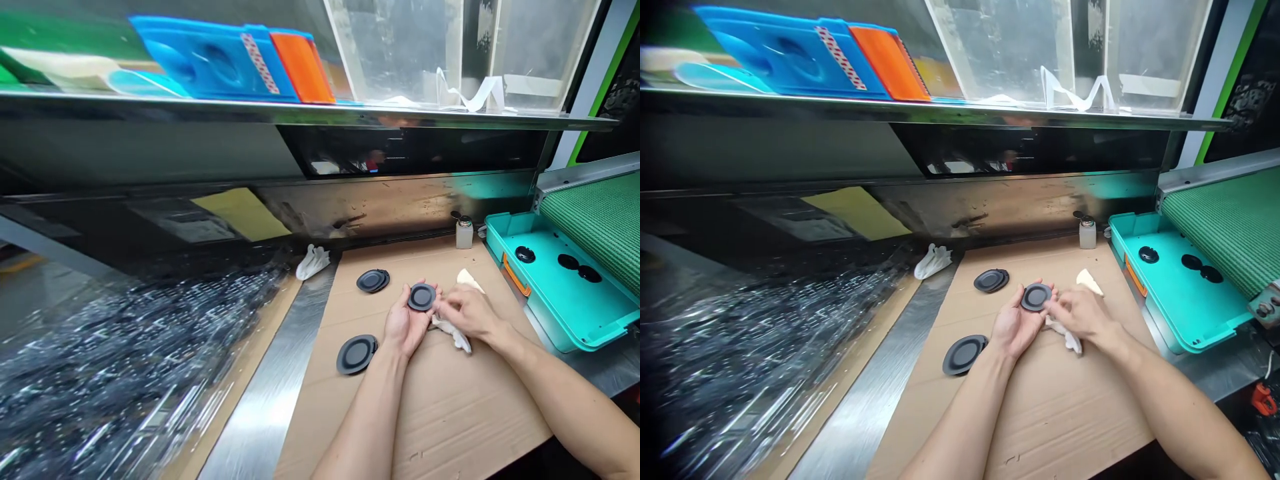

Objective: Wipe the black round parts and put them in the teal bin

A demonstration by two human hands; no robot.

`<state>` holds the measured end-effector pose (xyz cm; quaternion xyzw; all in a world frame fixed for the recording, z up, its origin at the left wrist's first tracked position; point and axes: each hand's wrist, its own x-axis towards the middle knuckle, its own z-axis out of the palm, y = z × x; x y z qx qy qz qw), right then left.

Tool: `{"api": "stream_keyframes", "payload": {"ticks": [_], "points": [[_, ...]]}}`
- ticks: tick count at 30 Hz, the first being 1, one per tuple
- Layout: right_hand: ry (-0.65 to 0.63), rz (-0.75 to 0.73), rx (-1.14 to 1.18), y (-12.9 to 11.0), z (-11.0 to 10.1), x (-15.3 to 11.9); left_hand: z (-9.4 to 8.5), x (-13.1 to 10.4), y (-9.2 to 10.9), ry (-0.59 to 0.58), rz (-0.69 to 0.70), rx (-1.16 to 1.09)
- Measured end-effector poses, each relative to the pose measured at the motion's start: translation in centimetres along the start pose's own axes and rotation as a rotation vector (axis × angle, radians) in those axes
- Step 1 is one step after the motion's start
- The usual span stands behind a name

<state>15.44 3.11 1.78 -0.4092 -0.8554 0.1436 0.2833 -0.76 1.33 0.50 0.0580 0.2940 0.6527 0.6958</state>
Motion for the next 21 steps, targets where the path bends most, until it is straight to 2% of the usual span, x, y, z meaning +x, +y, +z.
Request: {"api": "stream_keyframes", "payload": {"ticks": [2, 3, 6, 9, 12, 15, 19, 21], "points": [[0.143, 0.152, -0.181, 1.1, -0.6, 0.3, 0.2, 0.0, 0.3, 0.012, 0.005, 0.003], [0.166, 0.214, -0.271, 1.6, -0.8, 0.5, 0.3, 0.0, 0.4, 0.016, -0.001, 0.011], [0.037, 0.265, -0.408, 2.6, -0.8, 0.6, 0.4, -0.1, 0.5, 0.021, -0.055, 0.037], [-0.052, 0.239, -0.406, 2.8, -0.5, 0.5, 0.4, -0.3, 0.5, 0.007, -0.098, 0.032], [0.026, 0.220, -0.406, 2.1, -0.6, 0.4, 0.5, -0.4, 0.6, 0.013, -0.067, 0.033], [0.079, 0.096, -0.330, 0.5, -0.8, 0.1, 0.6, -0.4, 0.8, 0.037, 0.010, 0.032], [-0.178, -0.078, -0.219, -1.2, -0.4, -0.4, 0.5, -0.4, 1.2, 0.026, 0.107, 0.081], [-0.214, -0.099, -0.160, -1.2, -0.2, -0.4, 0.5, -0.6, 1.3, 0.039, 0.108, 0.159]]}}
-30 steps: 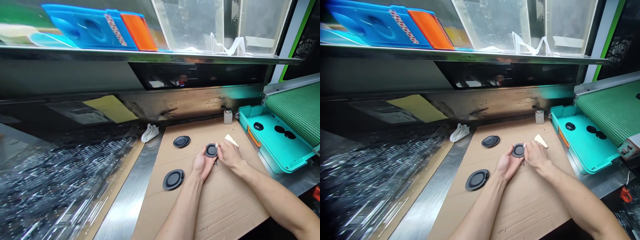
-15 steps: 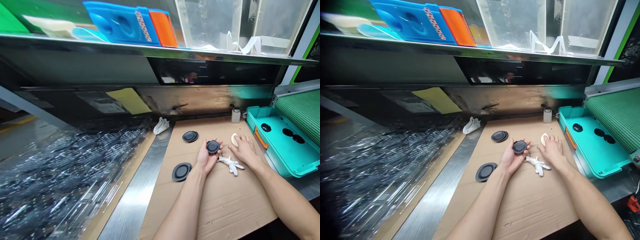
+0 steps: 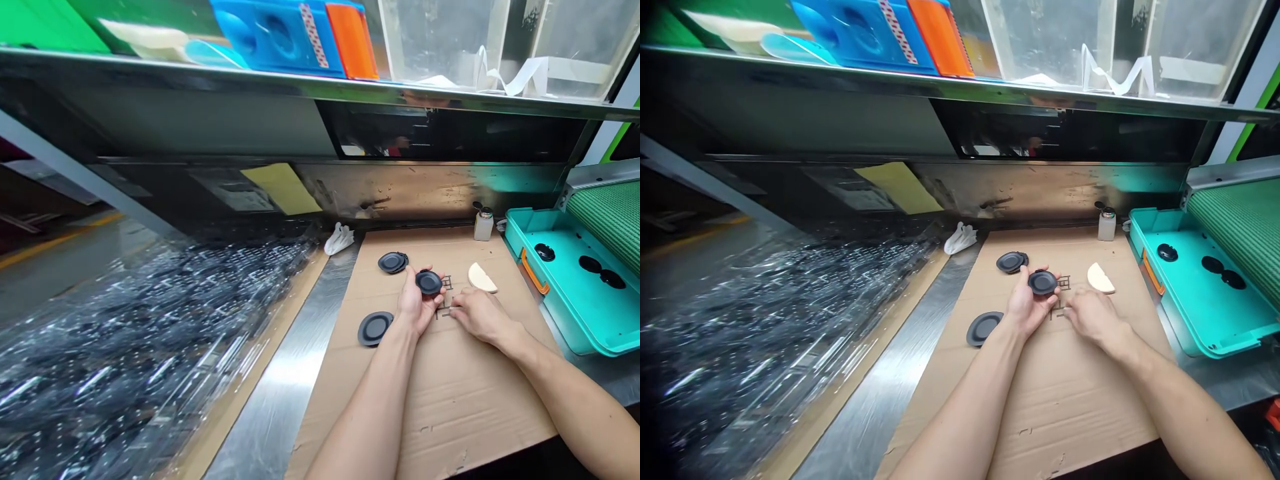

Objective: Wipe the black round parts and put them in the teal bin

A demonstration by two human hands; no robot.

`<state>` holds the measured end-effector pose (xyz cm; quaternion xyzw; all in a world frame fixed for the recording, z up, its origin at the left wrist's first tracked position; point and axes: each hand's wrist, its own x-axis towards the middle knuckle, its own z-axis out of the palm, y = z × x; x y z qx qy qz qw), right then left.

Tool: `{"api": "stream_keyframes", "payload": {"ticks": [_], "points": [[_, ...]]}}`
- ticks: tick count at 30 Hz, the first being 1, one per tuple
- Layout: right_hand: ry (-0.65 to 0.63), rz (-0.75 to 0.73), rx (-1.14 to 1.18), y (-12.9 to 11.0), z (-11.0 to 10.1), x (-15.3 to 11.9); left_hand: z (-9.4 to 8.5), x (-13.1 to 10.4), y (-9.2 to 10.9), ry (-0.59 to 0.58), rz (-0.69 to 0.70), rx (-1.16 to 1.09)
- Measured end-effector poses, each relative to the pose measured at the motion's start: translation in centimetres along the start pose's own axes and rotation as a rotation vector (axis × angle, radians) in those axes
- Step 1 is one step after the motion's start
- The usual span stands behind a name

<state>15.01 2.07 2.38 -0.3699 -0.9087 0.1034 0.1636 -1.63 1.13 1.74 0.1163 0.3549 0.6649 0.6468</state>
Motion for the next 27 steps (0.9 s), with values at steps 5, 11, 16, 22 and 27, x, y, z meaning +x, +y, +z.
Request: {"api": "stream_keyframes", "payload": {"ticks": [5, 11, 16, 22, 27], "points": [[0.272, 0.034, 0.347, 1.4, -0.6, 0.6, 0.6, -0.8, -0.3, 0.030, -0.107, 0.165], [0.263, 0.149, 0.397, 0.9, -1.3, 0.8, 1.2, -1.1, -1.4, -0.044, -0.250, 0.242], [0.149, 0.220, 0.252, 1.0, -1.3, 0.7, 1.3, -1.2, -1.9, -0.087, -0.336, 0.288], [0.006, 0.160, -0.050, 0.8, -1.7, 0.3, 1.9, -1.6, -2.1, -0.009, -0.292, 0.426], [-0.048, 0.120, -0.144, 0.5, -2.2, 0.2, 1.8, -1.8, -3.2, 0.035, -0.116, 0.639]]}}
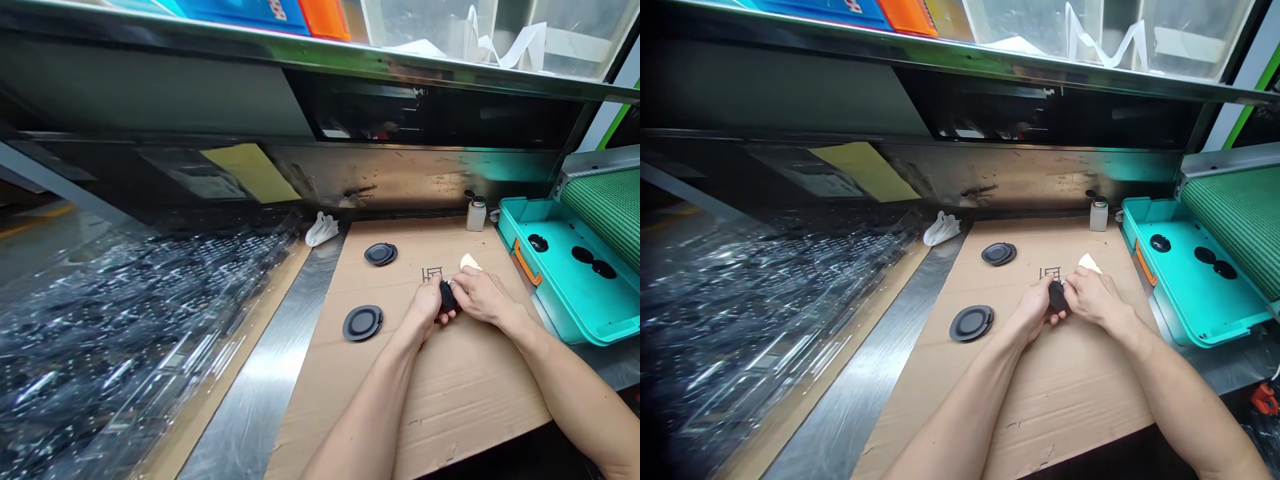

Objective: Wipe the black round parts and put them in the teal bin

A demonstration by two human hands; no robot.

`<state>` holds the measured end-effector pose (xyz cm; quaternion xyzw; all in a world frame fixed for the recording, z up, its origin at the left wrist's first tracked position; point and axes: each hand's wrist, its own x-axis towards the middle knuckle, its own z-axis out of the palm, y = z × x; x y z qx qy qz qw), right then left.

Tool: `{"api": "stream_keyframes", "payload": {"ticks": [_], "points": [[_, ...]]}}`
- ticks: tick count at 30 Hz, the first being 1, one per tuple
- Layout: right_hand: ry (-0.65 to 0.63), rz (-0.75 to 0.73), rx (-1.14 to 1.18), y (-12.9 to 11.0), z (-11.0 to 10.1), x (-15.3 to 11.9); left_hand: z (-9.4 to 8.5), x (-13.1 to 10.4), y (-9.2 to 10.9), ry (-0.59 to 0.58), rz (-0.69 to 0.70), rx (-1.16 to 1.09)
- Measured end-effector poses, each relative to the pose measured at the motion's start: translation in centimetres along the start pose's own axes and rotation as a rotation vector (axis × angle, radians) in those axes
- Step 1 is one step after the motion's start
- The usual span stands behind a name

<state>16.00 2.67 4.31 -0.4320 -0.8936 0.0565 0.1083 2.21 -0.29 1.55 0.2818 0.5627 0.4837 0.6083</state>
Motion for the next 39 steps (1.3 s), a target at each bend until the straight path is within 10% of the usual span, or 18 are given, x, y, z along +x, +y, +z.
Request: {"api": "stream_keyframes", "payload": {"ticks": [10, 39], "points": [[0.035, -0.101, 0.120, 0.7, 0.4, 0.5, -0.9, -0.3, 0.0, -0.116, 0.211, 0.389], [-0.074, -0.126, -0.009, 0.5, -1.1, 0.3, -1.1, -0.2, -0.2, -0.199, 0.221, 0.394]]}}
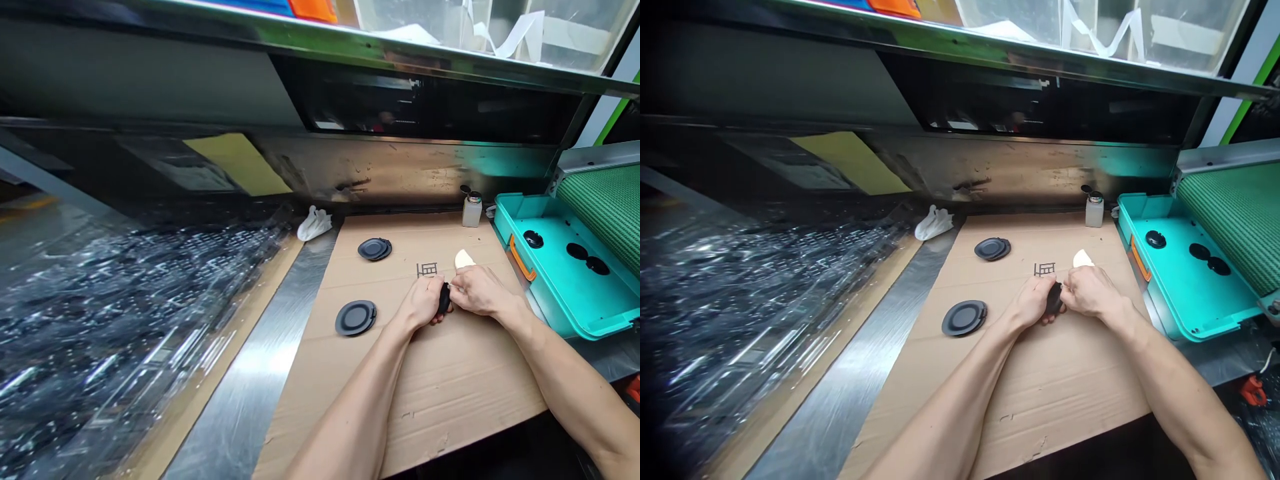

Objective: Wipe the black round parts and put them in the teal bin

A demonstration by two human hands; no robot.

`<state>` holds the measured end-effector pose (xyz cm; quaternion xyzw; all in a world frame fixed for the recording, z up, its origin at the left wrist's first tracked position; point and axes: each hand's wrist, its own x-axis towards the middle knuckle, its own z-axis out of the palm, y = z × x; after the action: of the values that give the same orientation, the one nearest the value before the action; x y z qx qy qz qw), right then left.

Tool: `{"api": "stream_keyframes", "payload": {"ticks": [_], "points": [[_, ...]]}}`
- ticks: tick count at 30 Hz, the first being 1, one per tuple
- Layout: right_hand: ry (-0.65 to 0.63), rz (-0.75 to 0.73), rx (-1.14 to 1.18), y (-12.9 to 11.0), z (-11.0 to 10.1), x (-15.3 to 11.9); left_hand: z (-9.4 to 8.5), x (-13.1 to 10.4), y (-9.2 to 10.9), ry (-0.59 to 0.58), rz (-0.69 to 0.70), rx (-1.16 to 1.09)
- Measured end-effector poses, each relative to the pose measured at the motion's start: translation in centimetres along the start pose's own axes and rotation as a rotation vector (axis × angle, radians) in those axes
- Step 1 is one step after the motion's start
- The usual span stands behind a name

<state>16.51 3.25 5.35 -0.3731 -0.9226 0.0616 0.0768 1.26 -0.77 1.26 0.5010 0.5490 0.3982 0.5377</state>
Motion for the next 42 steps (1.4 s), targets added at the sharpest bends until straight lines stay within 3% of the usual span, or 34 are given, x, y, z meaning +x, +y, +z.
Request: {"api": "stream_keyframes", "payload": {"ticks": [16, 21, 25, 35, 42], "points": [[-0.006, 0.082, -0.034, -0.4, -0.2, -0.1, 0.1, 0.4, -0.3, 0.015, -0.015, -0.098], [0.063, 0.127, -0.010, 0.2, 0.3, -0.2, -2.1, 1.1, 0.8, 0.188, -0.196, -0.721], [0.058, 0.152, 0.010, 0.6, 1.2, 0.0, -3.8, 1.0, 1.7, 0.188, -0.304, -1.027], [0.010, 0.144, 0.009, 0.6, 1.6, 0.2, -3.9, 1.2, 1.4, 0.179, -0.326, -1.098], [0.057, 0.144, 0.010, 0.8, 1.4, 0.1, -3.6, 1.4, 1.1, 0.181, -0.294, -1.074]]}}
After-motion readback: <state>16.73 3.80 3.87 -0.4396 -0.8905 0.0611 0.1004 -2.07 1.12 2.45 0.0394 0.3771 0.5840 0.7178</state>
